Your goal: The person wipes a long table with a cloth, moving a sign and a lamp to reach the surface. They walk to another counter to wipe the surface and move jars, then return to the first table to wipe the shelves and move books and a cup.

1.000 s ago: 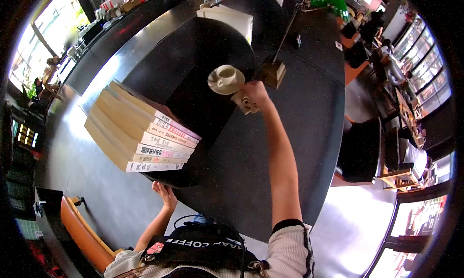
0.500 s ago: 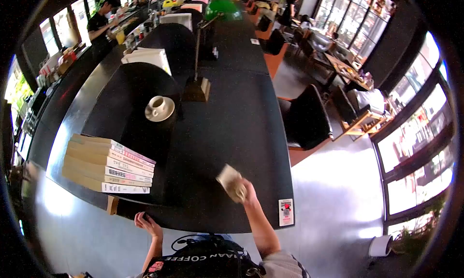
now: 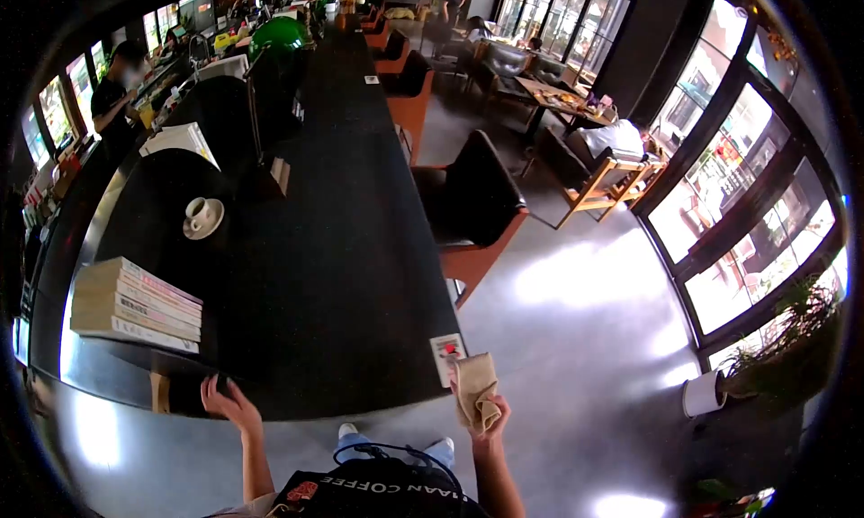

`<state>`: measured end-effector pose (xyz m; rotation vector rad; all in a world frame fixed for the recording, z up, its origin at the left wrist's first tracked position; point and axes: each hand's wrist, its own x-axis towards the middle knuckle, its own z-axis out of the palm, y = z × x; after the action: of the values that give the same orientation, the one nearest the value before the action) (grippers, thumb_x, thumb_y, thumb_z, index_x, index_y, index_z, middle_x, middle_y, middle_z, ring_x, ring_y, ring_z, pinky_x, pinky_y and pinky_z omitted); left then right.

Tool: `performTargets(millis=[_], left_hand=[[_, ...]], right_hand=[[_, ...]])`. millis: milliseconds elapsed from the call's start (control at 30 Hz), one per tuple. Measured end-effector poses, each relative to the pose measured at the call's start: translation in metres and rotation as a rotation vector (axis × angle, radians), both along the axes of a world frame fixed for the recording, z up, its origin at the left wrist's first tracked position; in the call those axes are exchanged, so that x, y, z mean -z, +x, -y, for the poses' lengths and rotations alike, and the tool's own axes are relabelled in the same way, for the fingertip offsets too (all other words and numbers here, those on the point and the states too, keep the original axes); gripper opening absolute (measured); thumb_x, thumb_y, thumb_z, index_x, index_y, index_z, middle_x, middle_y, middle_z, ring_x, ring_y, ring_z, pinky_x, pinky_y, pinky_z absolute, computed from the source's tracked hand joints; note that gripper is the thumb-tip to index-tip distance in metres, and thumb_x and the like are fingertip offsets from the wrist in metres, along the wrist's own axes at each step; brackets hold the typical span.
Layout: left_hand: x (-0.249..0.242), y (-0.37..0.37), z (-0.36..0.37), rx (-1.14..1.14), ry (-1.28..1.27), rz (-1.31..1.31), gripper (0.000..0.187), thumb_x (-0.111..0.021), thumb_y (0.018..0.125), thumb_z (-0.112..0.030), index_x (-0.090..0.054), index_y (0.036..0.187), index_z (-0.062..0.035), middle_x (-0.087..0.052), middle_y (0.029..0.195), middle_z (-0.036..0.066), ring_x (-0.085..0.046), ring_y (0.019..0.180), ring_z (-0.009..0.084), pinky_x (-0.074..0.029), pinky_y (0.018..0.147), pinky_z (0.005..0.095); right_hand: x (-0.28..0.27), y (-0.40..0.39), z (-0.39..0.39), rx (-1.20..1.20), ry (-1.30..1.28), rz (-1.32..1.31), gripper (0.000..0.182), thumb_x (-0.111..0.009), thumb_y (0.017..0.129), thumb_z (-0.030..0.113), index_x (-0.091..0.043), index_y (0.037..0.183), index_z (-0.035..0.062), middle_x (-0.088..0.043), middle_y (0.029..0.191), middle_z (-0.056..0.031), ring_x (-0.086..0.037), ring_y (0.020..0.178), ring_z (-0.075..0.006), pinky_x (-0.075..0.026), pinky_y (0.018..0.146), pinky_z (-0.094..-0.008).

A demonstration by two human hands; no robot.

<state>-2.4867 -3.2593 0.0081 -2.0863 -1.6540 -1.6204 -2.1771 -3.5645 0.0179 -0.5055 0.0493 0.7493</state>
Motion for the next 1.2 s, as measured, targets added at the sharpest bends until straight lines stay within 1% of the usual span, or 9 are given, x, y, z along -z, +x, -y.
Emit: performTargets(millis=[333, 433, 500, 600, 767, 800, 833, 933, 1200], left_hand=[[-0.032, 0.276, 0.223, 0.568, 0.001, 0.119, 0.029, -0.059, 0.076, 0.000, -0.052, 0.103, -0.0042, -0.053, 0.104, 0.013, -0.047, 0.098, 0.0305, -0.033, 0.089, 0.0402], [-0.009, 0.331, 0.283, 0.865, -0.174, 0.086, 0.029, -0.061, 0.076, -0.004, -0.053, 0.104, -0.0044, -0.055, 0.103, 0.015, -0.052, 0.096, 0.0326, -0.041, 0.083, 0.0408], [-0.013, 0.362, 0.302, 1.023, -0.152, -0.016, 0.026, -0.063, 0.077, -0.008, -0.054, 0.102, -0.0054, -0.058, 0.099, 0.013, -0.057, 0.091, 0.0316, -0.046, 0.077, 0.0403], [-0.017, 0.409, 0.313, 1.115, -0.181, -0.215, 0.019, -0.061, 0.082, -0.011, -0.056, 0.099, -0.0068, -0.062, 0.092, 0.010, -0.060, 0.085, 0.0293, -0.048, 0.073, 0.0391], [-0.015, 0.488, 0.302, 1.131, -0.255, -0.357, 0.010, -0.056, 0.086, -0.016, -0.057, 0.093, -0.0077, -0.065, 0.083, 0.008, -0.062, 0.077, 0.0284, -0.048, 0.069, 0.0389], [-0.014, 0.505, 0.297, 1.142, -0.269, -0.340, 0.010, -0.056, 0.086, -0.016, -0.057, 0.091, -0.0075, -0.065, 0.082, 0.009, -0.062, 0.075, 0.0286, -0.048, 0.068, 0.0391], [-0.012, 0.525, 0.292, 1.158, -0.283, -0.320, 0.009, -0.056, 0.086, -0.016, -0.057, 0.089, -0.0072, -0.065, 0.081, 0.009, -0.062, 0.074, 0.0288, -0.048, 0.068, 0.0393], [-0.003, 0.597, 0.275, 1.174, -0.311, -0.397, 0.009, -0.056, 0.086, -0.016, -0.057, 0.086, -0.0069, -0.065, 0.080, 0.009, -0.062, 0.072, 0.0293, -0.048, 0.066, 0.0401], [-0.036, 0.834, 0.183, 1.102, 0.018, -0.054, 0.009, -0.064, 0.080, -0.010, -0.056, 0.077, -0.0070, -0.059, 0.083, 0.005, -0.058, 0.081, 0.0259, -0.045, 0.076, 0.0379]], right_hand=[[0.036, 0.126, 0.219, 0.029, 0.022, -0.176, 0.064, -0.051, 0.070, 0.021, -0.041, 0.129, -0.0007, -0.044, 0.131, -0.0198, -0.045, 0.119, -0.0384, -0.034, 0.104, -0.0538], [0.050, 0.165, 0.285, 0.180, -0.604, 0.321, 0.066, -0.053, 0.070, 0.020, -0.041, 0.131, -0.0012, -0.045, 0.131, -0.0196, -0.043, 0.121, -0.0354, -0.035, 0.104, -0.0501], [0.023, 0.180, 0.300, 0.330, -0.112, -0.031, 0.064, -0.054, 0.071, 0.019, -0.040, 0.130, -0.0030, -0.044, 0.133, -0.0196, -0.041, 0.123, -0.0332, -0.033, 0.107, -0.0478], [0.057, 0.228, 0.344, 0.289, 0.079, 0.014, 0.060, -0.056, 0.084, 0.028, -0.039, 0.130, -0.0068, -0.041, 0.136, -0.0209, -0.040, 0.124, -0.0323, -0.029, 0.110, -0.0460], [0.145, 0.317, 0.360, 0.481, -0.201, 0.189, 0.054, -0.056, 0.088, 0.029, -0.042, 0.125, -0.0080, -0.046, 0.130, -0.0229, -0.047, 0.117, -0.0321, -0.033, 0.107, -0.0445], [0.189, 0.338, 0.371, 0.586, -0.834, 0.645, 0.048, -0.054, 0.087, 0.027, -0.047, 0.122, -0.0056, -0.052, 0.124, -0.0209, -0.051, 0.113, -0.0312, -0.038, 0.103, -0.0442], [0.193, 0.354, 0.369, 0.590, -0.851, 0.604, 0.047, -0.054, 0.087, 0.026, -0.047, 0.122, -0.0055, -0.052, 0.123, -0.0207, -0.051, 0.112, -0.0308, -0.039, 0.102, -0.0435], [0.157, 0.427, 0.343, 0.492, -0.383, 0.157, 0.045, -0.053, 0.088, 0.025, -0.047, 0.121, -0.0053, -0.053, 0.122, -0.0200, -0.052, 0.112, -0.0296, -0.039, 0.101, -0.0416], [0.085, 0.658, 0.262, 0.394, -0.183, 0.081, 0.041, -0.050, 0.089, 0.022, -0.048, 0.120, -0.0045, -0.055, 0.120, -0.0180, -0.052, 0.110, -0.0265, -0.042, 0.096, -0.0364]])
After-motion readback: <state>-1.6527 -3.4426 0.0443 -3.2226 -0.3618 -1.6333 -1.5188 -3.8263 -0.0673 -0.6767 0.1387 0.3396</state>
